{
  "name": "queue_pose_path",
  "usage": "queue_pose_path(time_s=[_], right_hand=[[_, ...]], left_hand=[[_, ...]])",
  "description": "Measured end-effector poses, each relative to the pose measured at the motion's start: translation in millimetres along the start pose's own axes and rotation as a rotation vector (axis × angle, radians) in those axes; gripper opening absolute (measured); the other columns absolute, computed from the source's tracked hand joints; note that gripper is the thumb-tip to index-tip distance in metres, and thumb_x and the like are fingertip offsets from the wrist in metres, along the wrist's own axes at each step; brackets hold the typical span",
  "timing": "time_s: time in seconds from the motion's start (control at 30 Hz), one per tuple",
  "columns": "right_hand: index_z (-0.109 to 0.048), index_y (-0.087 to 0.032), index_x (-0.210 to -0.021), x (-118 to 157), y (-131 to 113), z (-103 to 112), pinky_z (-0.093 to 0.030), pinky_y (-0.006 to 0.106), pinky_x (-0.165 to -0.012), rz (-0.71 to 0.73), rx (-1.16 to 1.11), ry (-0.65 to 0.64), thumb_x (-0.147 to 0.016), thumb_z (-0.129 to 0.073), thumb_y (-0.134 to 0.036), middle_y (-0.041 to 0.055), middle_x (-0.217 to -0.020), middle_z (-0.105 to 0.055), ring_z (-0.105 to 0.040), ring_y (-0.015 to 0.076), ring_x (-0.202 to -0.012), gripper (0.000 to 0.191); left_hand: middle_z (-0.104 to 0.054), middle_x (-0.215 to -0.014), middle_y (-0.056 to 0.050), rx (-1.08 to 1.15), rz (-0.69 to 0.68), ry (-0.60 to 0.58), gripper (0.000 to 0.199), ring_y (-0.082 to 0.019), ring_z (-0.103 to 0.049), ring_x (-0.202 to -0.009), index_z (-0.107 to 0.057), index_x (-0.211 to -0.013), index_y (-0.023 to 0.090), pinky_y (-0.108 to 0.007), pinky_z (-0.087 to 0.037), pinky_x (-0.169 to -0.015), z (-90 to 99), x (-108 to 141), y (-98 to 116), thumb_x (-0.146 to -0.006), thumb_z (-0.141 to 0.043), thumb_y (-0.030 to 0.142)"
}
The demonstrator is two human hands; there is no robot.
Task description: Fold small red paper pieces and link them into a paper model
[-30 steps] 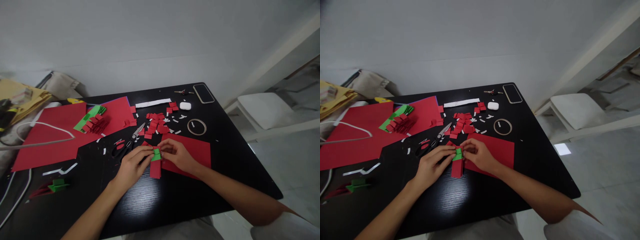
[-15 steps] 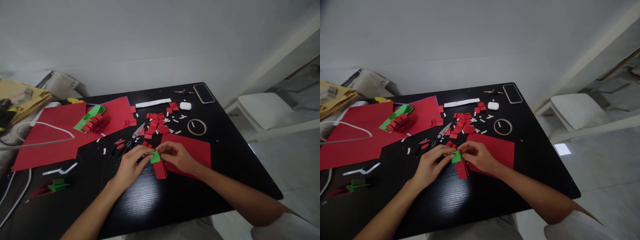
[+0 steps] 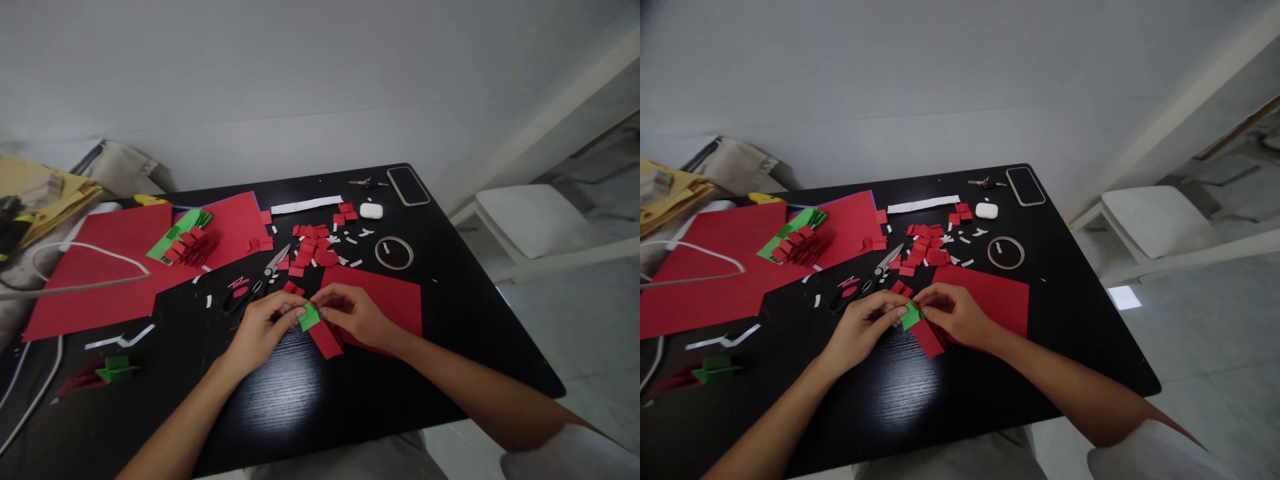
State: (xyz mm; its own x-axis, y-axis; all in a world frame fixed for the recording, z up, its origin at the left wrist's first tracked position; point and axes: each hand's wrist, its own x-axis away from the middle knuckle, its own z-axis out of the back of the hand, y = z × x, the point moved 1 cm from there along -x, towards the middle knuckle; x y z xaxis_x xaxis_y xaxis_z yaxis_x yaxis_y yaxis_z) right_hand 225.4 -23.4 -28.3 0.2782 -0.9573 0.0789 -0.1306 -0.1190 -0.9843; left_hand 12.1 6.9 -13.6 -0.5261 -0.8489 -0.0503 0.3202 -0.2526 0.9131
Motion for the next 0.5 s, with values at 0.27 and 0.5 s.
queue_pose_path(time_s=[0.27, 0.5], right_hand=[[-0.075, -0.021, -0.103, 0.1, -1.2, 0.4, -0.054, 0.031, -0.084, -0.003, 0.035, 0.018, -0.088, -0.072, -0.025, 0.0038, -0.097, -0.075, -0.070, 0.0171, -0.090, 0.015], [-0.074, -0.021, -0.104, 0.2, -0.4, 0.3, -0.055, 0.032, -0.085, -0.008, 0.020, 0.011, -0.087, -0.074, -0.025, 0.0039, -0.097, -0.075, -0.070, 0.0172, -0.091, 0.017]], left_hand=[[-0.074, -0.075, -0.001, 0.093, 0.031, 0.042, 0.015, -0.013, -0.068, -0.064, -0.076, -0.102, 0.020, -0.023, -0.056, -0.062, 0.8, -0.6, 2.1, -0.093, -0.070, 0.030], [-0.075, -0.073, -0.001, 0.152, 0.038, 0.062, 0.013, -0.013, -0.068, -0.062, -0.077, -0.097, 0.020, -0.022, -0.055, -0.060, -0.2, -1.8, 5.0, -0.089, -0.074, 0.030]])
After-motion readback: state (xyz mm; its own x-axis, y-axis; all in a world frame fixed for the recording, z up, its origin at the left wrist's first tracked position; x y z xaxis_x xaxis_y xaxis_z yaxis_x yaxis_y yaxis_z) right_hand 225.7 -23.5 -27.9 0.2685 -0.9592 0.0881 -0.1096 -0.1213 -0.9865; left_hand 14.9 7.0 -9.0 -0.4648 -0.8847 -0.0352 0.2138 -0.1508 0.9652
